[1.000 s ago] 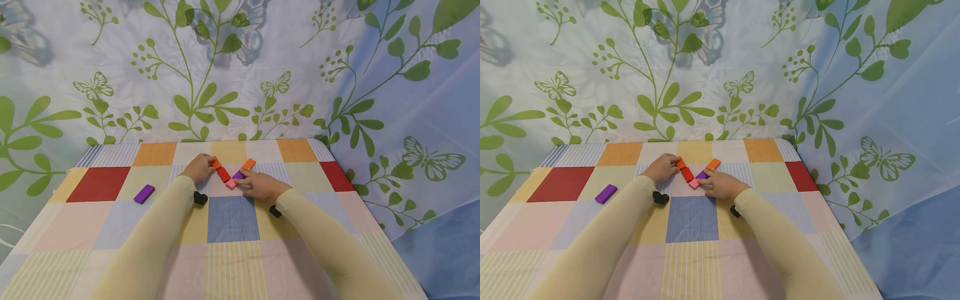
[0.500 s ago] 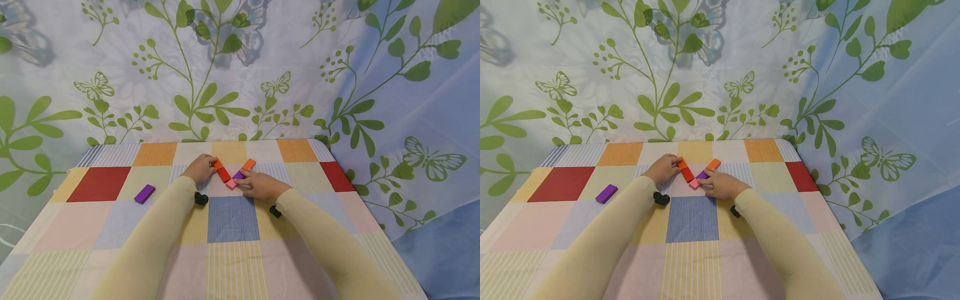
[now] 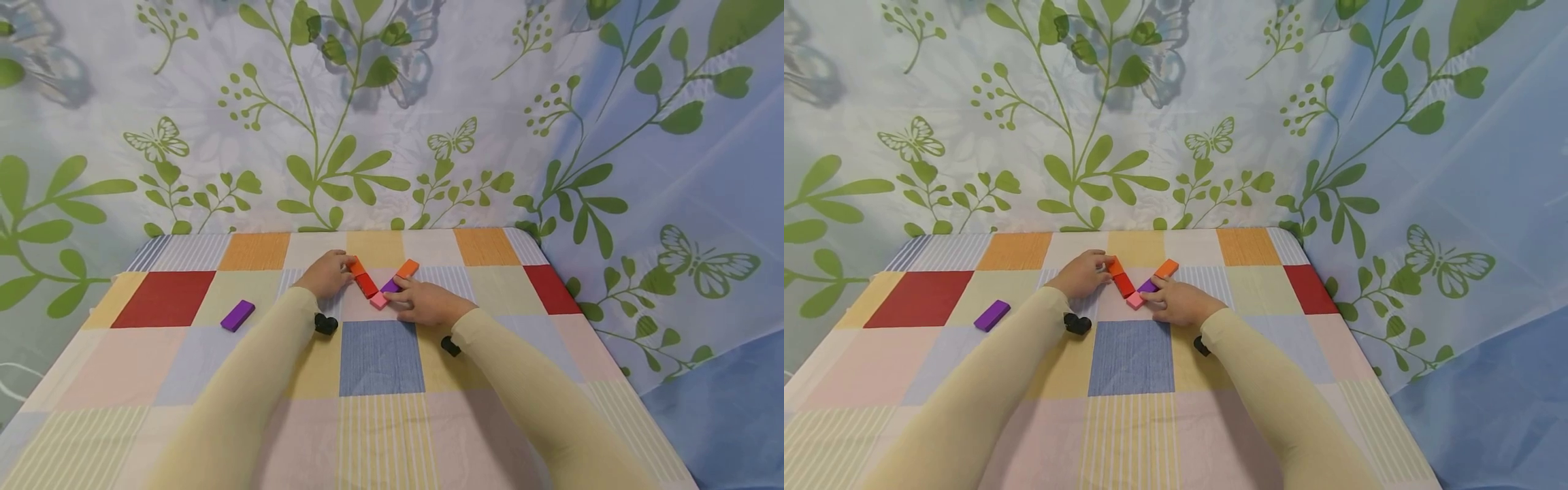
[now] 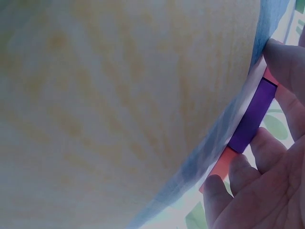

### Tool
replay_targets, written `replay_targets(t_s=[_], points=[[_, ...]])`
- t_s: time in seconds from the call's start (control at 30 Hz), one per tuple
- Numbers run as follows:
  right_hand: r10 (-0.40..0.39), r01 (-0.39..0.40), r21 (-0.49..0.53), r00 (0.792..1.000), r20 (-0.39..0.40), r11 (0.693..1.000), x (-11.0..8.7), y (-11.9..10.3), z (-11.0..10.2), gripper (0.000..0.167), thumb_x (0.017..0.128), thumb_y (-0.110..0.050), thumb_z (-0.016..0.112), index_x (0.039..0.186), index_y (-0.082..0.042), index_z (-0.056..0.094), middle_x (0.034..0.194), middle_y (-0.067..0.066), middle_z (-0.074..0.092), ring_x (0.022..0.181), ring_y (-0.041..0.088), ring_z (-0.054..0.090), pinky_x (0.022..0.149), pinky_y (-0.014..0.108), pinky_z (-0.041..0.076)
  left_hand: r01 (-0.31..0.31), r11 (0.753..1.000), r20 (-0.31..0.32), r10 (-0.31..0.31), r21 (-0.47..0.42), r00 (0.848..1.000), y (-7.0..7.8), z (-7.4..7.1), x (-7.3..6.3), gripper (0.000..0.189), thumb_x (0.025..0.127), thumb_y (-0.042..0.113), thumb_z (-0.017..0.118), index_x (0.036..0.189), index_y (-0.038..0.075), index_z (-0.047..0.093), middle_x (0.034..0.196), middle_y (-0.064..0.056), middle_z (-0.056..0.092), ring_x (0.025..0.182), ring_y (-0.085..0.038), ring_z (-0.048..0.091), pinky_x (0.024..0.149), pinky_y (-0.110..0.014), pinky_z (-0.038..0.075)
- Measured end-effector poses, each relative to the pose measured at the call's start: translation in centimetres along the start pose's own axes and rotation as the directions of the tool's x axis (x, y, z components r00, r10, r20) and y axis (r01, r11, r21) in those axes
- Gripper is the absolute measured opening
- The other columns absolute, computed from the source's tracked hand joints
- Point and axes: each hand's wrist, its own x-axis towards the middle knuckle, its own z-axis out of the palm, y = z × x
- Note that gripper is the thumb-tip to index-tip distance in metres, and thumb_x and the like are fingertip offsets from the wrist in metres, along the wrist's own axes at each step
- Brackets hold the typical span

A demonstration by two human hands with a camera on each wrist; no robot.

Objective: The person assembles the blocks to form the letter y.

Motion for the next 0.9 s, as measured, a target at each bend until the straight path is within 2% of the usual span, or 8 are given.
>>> replay_targets(t_s=[0.23,0.5,0.73,0.9], points=[[-0.016,0.016,0.010,1.000,-0.015,1.000,-0.1,-0.1,-0.2,0.061,0.104,-0.036,0.065,0.161,-0.029,0.043,0.177,0.010,0.016,0.164,0.034,0.014,0.127,0.051,0.032,-0.049,0.999,0.013,0.049,0.015,0.999,-0.8,-2.8,-2.2,0.049,0.106,0.025,0.061,0.152,0.009,0.055,0.158,-0.018,0.051,0.150,-0.038,0.044,0.126,-0.054,0.033],[-0.004,0.004,-0.003,1.000,-0.008,1.000,0.0,0.2,-0.2,0.061,0.105,-0.037,0.063,0.161,-0.028,0.042,0.177,0.010,0.015,0.164,0.035,0.016,0.126,0.051,0.033,-0.058,0.996,0.031,0.056,0.066,0.998,-2.7,-5.2,-6.2,0.052,0.106,0.030,0.062,0.153,0.007,0.054,0.155,-0.019,0.054,0.147,-0.041,0.047,0.122,-0.057,0.037],[-0.003,0.003,-0.011,1.000,-0.002,1.000,-0.1,-0.1,-0.4,0.061,0.105,-0.036,0.063,0.162,-0.026,0.042,0.177,0.012,0.016,0.163,0.037,0.018,0.127,0.054,0.031,-0.015,0.997,0.024,0.013,0.071,1.000,-4.9,-5.4,-9.7,0.061,0.102,0.034,0.068,0.152,0.003,0.053,0.152,-0.024,0.056,0.143,-0.044,0.051,0.119,-0.059,0.040],[-0.017,0.017,0.000,1.000,-0.001,1.000,-0.2,-0.4,-0.4,0.061,0.105,-0.035,0.063,0.161,-0.025,0.042,0.177,0.013,0.017,0.163,0.038,0.018,0.127,0.055,0.031,0.024,0.995,0.042,-0.028,0.102,0.999,-5.7,-4.9,-11.5,0.068,0.096,0.037,0.075,0.151,0.003,0.054,0.151,-0.025,0.056,0.143,-0.044,0.050,0.119,-0.059,0.040]])
